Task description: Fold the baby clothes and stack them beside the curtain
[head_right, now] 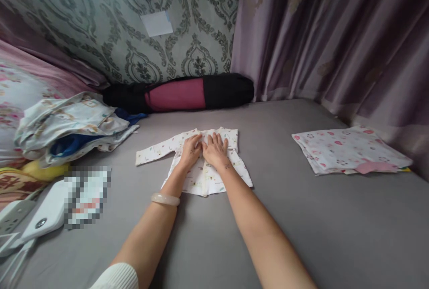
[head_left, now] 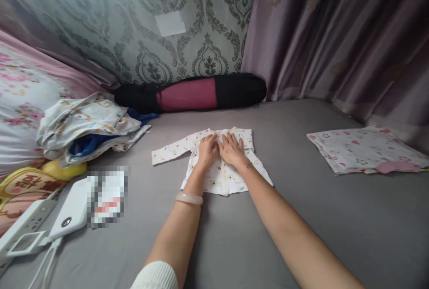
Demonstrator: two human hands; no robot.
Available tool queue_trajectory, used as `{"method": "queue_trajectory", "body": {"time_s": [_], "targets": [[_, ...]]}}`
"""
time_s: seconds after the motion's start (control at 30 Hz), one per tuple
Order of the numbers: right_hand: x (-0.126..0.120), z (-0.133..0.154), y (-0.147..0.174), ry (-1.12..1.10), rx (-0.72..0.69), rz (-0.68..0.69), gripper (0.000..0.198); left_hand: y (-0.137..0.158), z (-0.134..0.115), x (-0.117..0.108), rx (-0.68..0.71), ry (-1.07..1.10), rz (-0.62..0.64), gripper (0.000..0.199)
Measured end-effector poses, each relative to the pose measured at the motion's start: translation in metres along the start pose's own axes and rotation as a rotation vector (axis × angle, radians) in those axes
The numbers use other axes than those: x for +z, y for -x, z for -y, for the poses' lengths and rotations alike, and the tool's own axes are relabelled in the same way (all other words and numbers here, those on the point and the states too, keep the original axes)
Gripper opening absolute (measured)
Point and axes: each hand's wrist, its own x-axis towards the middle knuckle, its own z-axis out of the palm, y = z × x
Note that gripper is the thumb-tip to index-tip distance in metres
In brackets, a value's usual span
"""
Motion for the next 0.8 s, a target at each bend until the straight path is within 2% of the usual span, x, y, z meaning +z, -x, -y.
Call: {"method": "queue_trajectory", "body": {"time_s": [0.37, 0.63, 0.8], "targets": [[0.002, -0.019, -0.007, 0.075, 0.089, -0.048, 0.059, 0.008, -0.006, 0.001, -0.082, -0.179, 0.069, 0.048], [0.001, -0.027, -0.011, 0.089, 0.183, -0.088, 0.060, 0.007, -0.011, -0.002, -0.110, -0.221, 0.090, 0.037], [0.000, -0.033, -0.013, 0.123, 0.234, -0.127, 0.061, 0.010, -0.015, -0.005, -0.079, -0.296, 0.149, 0.035]]}}
